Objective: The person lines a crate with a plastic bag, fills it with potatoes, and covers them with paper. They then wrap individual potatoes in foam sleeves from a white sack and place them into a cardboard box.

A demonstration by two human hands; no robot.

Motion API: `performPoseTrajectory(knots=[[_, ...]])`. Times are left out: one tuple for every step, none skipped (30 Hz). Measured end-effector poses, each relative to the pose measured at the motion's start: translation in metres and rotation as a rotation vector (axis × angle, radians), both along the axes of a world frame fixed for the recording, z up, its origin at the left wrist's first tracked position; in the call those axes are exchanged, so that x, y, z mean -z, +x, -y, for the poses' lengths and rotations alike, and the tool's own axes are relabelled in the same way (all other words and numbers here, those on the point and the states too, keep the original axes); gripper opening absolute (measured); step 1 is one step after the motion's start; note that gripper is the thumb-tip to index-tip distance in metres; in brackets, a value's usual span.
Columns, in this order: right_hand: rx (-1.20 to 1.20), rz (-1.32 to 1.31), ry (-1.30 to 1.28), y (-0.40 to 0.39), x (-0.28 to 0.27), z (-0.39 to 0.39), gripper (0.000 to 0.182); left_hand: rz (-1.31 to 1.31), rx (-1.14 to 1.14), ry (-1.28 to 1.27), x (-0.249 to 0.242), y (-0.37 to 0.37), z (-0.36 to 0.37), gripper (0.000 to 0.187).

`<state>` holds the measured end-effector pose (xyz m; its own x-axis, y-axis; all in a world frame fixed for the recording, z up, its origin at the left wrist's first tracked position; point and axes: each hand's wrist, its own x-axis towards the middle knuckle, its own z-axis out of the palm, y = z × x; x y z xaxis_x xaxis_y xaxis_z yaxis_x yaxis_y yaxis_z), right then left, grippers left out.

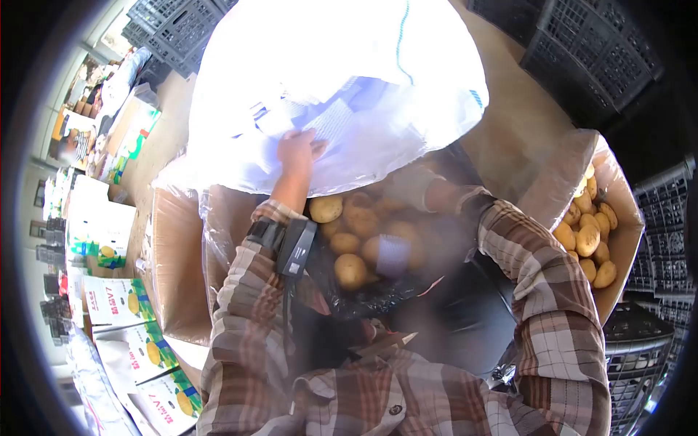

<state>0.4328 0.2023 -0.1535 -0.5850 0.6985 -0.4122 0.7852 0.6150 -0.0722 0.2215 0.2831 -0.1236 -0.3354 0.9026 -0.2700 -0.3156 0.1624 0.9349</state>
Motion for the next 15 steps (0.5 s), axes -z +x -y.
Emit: performPoseTrajectory(knots=[[-0.014,0.004,0.007,-0.002,-0.003,-0.002,0.029,0.004,-0.014,0.007,0.002,-0.003,-0.004,0.022],[-0.057,0.036,0.008,-0.001,-0.011,-0.003,0.03,-0.072,0.013,-0.021,0.001,-0.004,-0.008,0.022],[-0.1,0.067,0.003,-0.001,-0.017,0.0,0.032,-0.15,0.04,-0.056,0.002,-0.007,-0.008,0.023],[0.034,0.012,-0.039,0.002,-0.023,0.004,0.04,-0.292,0.062,-0.006,0.003,-0.01,-0.005,0.025],[0.023,0.011,-0.039,0.005,-0.037,0.01,0.04,-0.293,0.051,-0.007,0.004,-0.017,-0.001,0.025],[0.123,-0.054,-0.077,0.01,-0.049,0.013,0.044,-0.671,0.072,0.101,0.002,-0.026,0.002,0.026],[0.217,-0.118,-0.114,0.014,-0.056,0.014,0.049,-1.05,0.086,0.203,0.0,-0.036,0.007,0.027],[0.195,-0.116,-0.108,0.019,-0.058,0.015,0.049,-1.051,0.063,0.198,-0.006,-0.044,0.016,0.027],[0.194,-0.306,-0.128,0.024,-0.062,0.016,0.051,-1.062,0.151,0.203,-0.016,-0.05,0.028,0.027],[0.194,-0.496,-0.148,0.026,-0.063,0.018,0.053,-1.073,0.243,0.211,-0.026,-0.054,0.039,0.027],[0.183,-0.497,-0.141,0.023,-0.077,0.027,0.053,-1.076,0.231,0.215,-0.037,-0.055,0.049,0.027],[0.408,-0.918,-0.405,0.019,-0.103,0.043,0.052,-1.173,0.3,0.283,-0.049,-0.054,0.058,0.022],[0.633,-1.334,-0.677,0.013,-0.129,0.06,0.051,-1.268,0.371,0.351,-0.061,-0.053,0.068,0.017],[0.654,-1.487,-0.727,0.002,-0.15,0.077,0.047,-1.271,0.365,0.36,-0.072,-0.049,0.081,0.017],[0.647,-1.492,-0.718,-0.007,-0.143,0.082,0.047,-1.562,0.272,0.447,-0.083,-0.043,0.096,0.017]])
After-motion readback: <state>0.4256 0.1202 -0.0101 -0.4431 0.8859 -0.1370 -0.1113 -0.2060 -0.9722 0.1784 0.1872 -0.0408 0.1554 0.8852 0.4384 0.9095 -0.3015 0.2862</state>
